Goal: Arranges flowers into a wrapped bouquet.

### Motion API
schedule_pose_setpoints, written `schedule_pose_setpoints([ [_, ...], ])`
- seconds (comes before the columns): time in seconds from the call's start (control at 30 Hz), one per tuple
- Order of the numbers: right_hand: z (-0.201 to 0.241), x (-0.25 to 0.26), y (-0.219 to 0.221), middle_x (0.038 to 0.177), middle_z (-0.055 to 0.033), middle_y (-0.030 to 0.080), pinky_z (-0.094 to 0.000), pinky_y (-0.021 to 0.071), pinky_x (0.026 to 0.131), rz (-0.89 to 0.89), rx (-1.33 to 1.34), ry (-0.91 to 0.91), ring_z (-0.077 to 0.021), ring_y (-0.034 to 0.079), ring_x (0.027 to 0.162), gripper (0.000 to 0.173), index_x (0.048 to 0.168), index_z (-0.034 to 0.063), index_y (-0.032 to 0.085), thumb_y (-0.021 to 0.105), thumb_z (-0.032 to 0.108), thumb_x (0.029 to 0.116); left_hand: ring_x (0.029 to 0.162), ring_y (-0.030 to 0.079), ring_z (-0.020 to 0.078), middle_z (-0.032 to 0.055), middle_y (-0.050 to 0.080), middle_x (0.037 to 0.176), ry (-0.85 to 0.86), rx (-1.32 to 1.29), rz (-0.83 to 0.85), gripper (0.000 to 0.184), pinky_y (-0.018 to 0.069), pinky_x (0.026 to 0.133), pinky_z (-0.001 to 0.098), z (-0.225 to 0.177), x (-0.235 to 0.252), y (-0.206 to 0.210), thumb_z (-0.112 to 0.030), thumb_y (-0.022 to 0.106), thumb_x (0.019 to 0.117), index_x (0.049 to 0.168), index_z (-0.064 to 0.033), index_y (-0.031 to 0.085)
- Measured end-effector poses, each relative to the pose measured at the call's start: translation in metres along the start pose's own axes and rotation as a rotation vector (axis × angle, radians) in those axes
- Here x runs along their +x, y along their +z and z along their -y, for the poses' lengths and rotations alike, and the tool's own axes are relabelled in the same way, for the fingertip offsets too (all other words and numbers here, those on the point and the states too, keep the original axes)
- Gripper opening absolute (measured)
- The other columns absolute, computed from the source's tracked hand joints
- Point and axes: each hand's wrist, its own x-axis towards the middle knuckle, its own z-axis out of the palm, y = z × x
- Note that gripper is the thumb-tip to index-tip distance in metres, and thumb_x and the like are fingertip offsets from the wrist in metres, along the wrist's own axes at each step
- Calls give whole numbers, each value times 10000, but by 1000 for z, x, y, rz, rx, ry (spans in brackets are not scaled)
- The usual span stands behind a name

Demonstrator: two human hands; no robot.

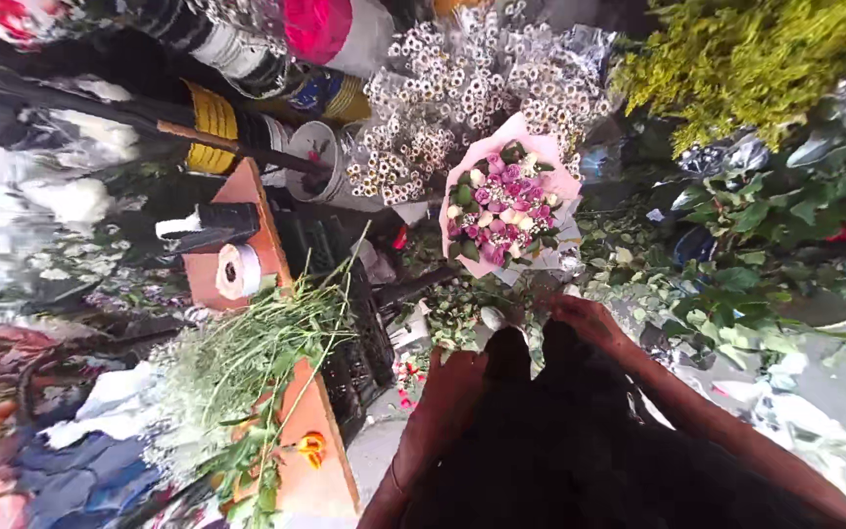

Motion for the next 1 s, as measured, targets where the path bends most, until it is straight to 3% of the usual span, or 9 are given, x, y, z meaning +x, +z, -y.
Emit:
schedule_pose_setpoints([
  [0.07,26,-11,-3,1192,-179,718,-502,538,1000,97,-124,-52,-292,707,1081,281,1260,-4,677,555,119,1038,1256,623,347,163,675,1317,-112,-99,-22,418,334,1133,657,10,-41,5,-287,610,1021,1378,-73,634],
  [0.17,64,-10,2,1108,-167,735,-486,576,928,147,-215,-208,-268,725,987,256,1202,-6,702,559,97,1016,1217,652,335,159,698,1272,-195,-231,-223,376,368,1122,630,29,-99,27,-269,598,1028,1336,-63,658],
  [0.27,132,-9,24,1143,-174,721,-482,577,931,192,-300,-331,-251,713,1016,289,1237,-20,675,577,128,1009,1173,673,345,168,715,1224,-277,-339,-449,326,404,1112,600,44,-148,60,-225,581,1038,1296,-49,676],
  [0.4,239,-20,104,1126,-122,714,-322,584,860,183,-293,-663,-116,688,954,308,1225,-21,669,597,179,1002,1090,697,341,160,739,1125,-312,-404,-741,261,476,1045,554,67,-196,109,-179,571,1038,1207,-41,715],
  [0.5,309,-28,185,1079,-106,712,-274,589,780,312,-378,-989,-95,676,872,297,1153,8,728,613,234,997,953,729,284,113,751,971,-330,-381,-1016,187,551,950,508,77,-220,144,-151,597,1015,1087,-56,742],
  [0.67,377,-7,334,1103,-142,741,-411,570,905,520,-689,-1385,-233,712,1020,249,1105,75,776,592,224,1026,966,741,256,100,768,996,-385,-431,-1239,236,547,965,487,112,-247,182,-186,577,1030,1122,-62,755],
  [0.77,406,14,411,1152,-185,717,-558,496,1000,448,-889,-1459,-368,660,1135,283,1144,45,746,523,197,1056,964,744,236,85,771,1013,-436,-419,-1297,229,559,950,462,139,-261,193,-198,593,1023,1122,-70,754],
  [0.9,439,32,474,1240,-308,619,-719,406,954,88,-1050,-1371,-547,543,1196,332,1264,-6,658,615,202,1008,946,747,209,61,774,1003,-507,-418,-1403,223,580,914,429,173,-282,210,-214,599,1013,1092,-88,766],
  [1.0,464,47,483,1387,-368,513,-799,240,1067,26,-1316,-1045,-603,403,1335,507,1302,-66,620,769,195,894,960,752,226,70,775,1025,-540,-461,-1428,226,589,896,445,194,-294,227,-208,597,1006,1088,-84,767],
])
